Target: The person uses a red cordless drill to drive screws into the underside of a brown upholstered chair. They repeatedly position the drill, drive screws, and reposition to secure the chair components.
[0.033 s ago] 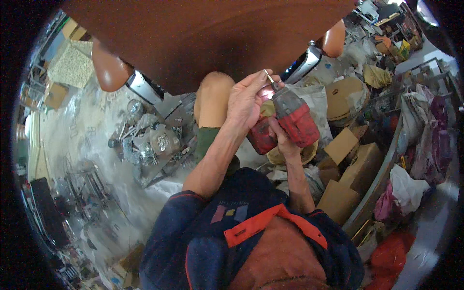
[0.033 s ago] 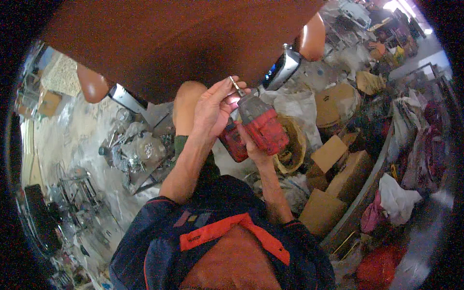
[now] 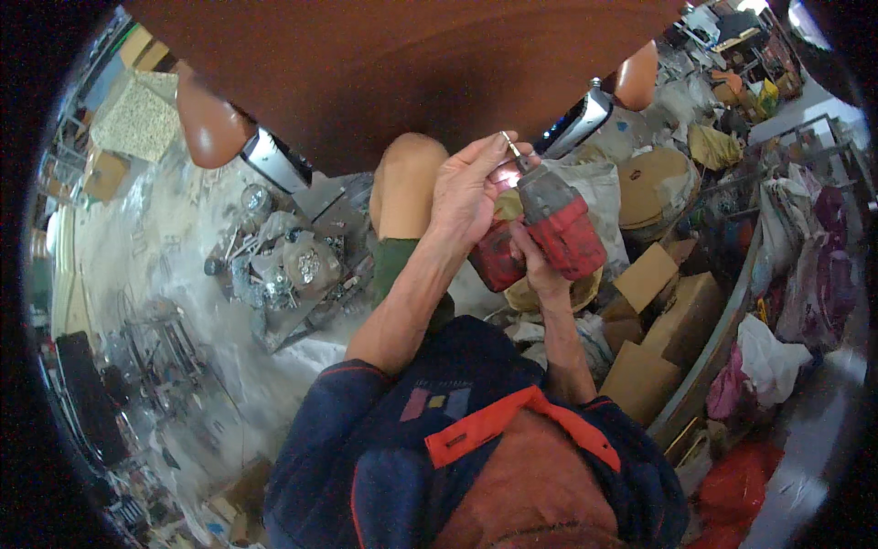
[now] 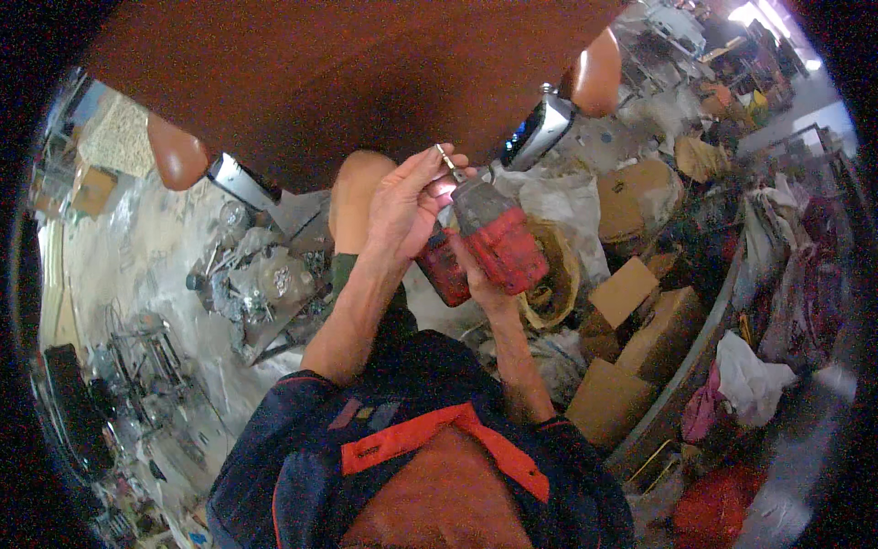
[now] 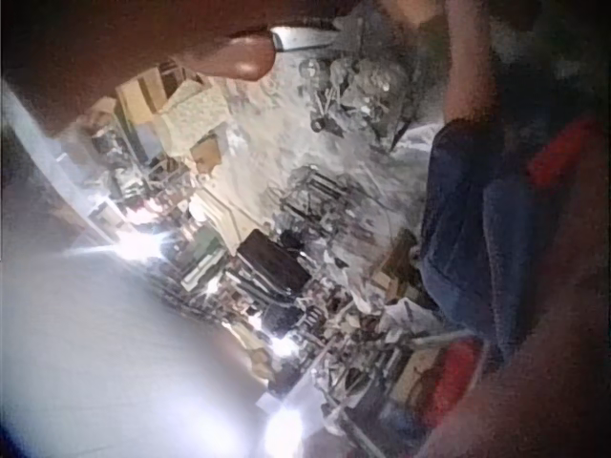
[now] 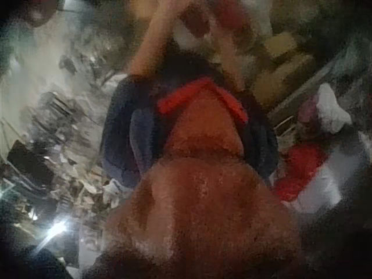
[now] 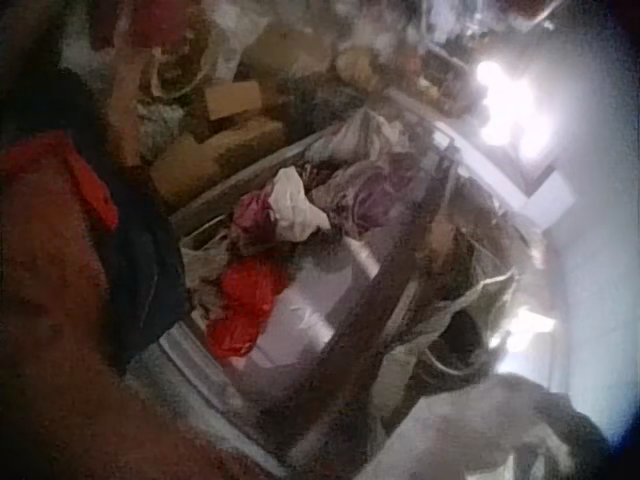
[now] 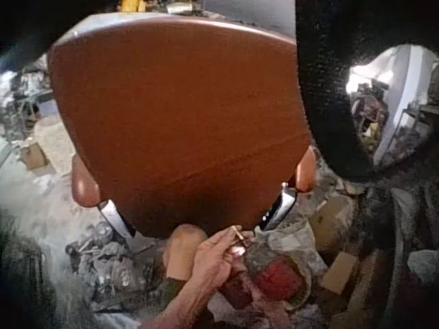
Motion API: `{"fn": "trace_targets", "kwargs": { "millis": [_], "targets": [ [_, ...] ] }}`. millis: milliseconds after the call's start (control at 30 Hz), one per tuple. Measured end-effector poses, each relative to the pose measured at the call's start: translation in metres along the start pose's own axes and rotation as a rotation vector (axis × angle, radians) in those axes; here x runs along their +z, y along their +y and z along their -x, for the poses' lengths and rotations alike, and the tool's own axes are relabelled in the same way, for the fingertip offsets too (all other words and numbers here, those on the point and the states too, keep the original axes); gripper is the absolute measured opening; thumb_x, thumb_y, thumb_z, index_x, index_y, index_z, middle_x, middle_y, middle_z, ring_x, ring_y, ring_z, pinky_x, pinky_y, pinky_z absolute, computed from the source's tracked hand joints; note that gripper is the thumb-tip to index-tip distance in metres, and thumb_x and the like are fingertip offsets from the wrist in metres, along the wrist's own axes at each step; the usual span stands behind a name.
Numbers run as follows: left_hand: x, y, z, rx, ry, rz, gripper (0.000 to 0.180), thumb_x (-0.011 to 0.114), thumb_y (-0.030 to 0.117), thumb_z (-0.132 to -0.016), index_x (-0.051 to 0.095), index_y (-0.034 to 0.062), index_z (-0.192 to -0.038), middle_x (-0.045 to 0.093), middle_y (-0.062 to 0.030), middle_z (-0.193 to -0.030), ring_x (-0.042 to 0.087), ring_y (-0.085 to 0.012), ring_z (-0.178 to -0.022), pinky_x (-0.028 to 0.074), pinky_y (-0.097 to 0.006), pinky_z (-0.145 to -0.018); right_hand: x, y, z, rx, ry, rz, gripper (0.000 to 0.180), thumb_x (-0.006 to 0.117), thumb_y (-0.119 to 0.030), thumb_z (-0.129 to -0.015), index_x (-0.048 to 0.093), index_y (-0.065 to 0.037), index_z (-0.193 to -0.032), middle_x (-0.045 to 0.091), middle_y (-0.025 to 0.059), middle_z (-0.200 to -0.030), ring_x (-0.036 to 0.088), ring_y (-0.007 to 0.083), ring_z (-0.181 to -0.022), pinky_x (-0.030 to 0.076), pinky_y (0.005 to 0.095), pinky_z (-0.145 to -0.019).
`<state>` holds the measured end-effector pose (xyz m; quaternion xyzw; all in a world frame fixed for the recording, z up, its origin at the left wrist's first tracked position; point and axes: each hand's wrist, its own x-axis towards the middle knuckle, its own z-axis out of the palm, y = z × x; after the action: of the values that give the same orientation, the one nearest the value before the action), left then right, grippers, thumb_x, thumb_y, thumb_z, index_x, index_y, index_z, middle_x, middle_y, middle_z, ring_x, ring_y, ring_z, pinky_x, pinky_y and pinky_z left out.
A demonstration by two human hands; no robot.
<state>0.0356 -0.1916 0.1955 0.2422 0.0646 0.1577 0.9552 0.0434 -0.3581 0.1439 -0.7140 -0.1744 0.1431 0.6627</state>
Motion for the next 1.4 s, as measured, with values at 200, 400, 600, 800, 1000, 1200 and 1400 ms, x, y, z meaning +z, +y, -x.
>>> {"fn": "trace_targets", "kwargs": {
  "millis": [200,400,600,800,1000,1200,1400],
  "targets": [
    [-0.009,0.018,0.009,0.001,0.043,-0.021,0.025,0.06,0.012,-0.1,0.064,-0.0046,-0.117,0.071,-0.0175,-0.106,0.07,-0.0294,-0.1,0.057,-0.04,-0.09,0.016,-0.001,0.003,-0.022,0.029,0.078,0.018,0.071,-0.024,-0.094,0.07,-0.007,-0.101,0.068,0.0013,-0.093,0.063,0.0158,-0.078,0.051,0.035,-0.072],
    [-0.056,0.046,0.041,0.284,0.112,-0.332,0.033,0.065,0.01,-0.096,0.06,-0.0038,-0.125,0.072,-0.0139,-0.106,0.072,-0.0228,-0.094,0.059,-0.033,-0.082,-0.003,0.029,0.003,-0.046,-0.113,0.314,0.016,0.069,-0.007,-0.092,0.064,-0.006,-0.107,0.062,0.0017,-0.086,0.057,0.0109,-0.072,0.047,0.0289,-0.067],
    [-0.251,0.153,0.136,0.686,1.121,-0.755,0.025,0.065,0.006,-0.092,0.061,-0.0038,-0.115,0.072,-0.0153,-0.097,0.072,-0.0234,-0.085,0.058,-0.033,-0.073,-0.032,0.044,0.016,0.046,-0.196,0.364,0.023,0.071,-0.01,-0.089,0.063,-0.007,-0.11,0.062,0.0027,-0.092,0.057,0.0124,-0.08,0.046,0.0307,-0.073],
    [-0.44,0.154,0.168,0.082,0.915,-1.594,0.026,0.061,0.016,-0.089,0.07,-0.0027,-0.104,0.074,-0.0193,-0.09,0.072,-0.0364,-0.093,0.055,-0.043,-0.081,-0.039,0.056,0.025,0.088,-0.247,0.405,0.029,0.074,-0.013,-0.087,0.062,-0.007,-0.113,0.063,0.0038,-0.099,0.057,0.0138,-0.088,0.046,0.0325,-0.079],
    [-0.531,0.121,0.103,-0.23,0.42,-1.786,0.049,0.064,0.033,-0.091,0.06,0.003,-0.129,0.066,-0.0218,-0.116,0.062,-0.0379,-0.107,0.05,-0.047,-0.088,-0.044,0.069,0.042,0.025,-0.215,0.434,0.036,0.077,-0.015,-0.084,0.062,-0.008,-0.116,0.063,0.0049,-0.105,0.057,0.0153,-0.096,0.046,0.0344,-0.085],
    [-0.534,0.117,0.105,-0.28,0.207,-2.692,0.025,0.056,0.019,-0.091,0.069,0.0061,-0.109,0.069,-0.0134,-0.106,0.064,-0.0318,-0.1,0.05,-0.042,-0.088,-0.054,0.063,0.071,-0.06,-0.157,0.472,0.042,0.079,-0.018,-0.081,0.061,-0.009,-0.118,0.063,0.0059,-0.112,0.058,0.0168,-0.103,0.046,0.0362,-0.091],
    [-0.525,0.123,0.106,-0.458,0.246,-2.546,0.025,0.06,0.021,-0.088,0.069,0.0029,-0.104,0.07,-0.0135,-0.099,0.065,-0.0311,-0.092,0.05,-0.043,-0.082,-0.053,0.068,0.073,-0.178,-0.081,0.521,0.049,0.082,-0.021,-0.079,0.06,-0.01,-0.121,0.063,0.007,-0.118,0.058,0.0183,-0.111,0.046,0.038,-0.097]
  ]
}}
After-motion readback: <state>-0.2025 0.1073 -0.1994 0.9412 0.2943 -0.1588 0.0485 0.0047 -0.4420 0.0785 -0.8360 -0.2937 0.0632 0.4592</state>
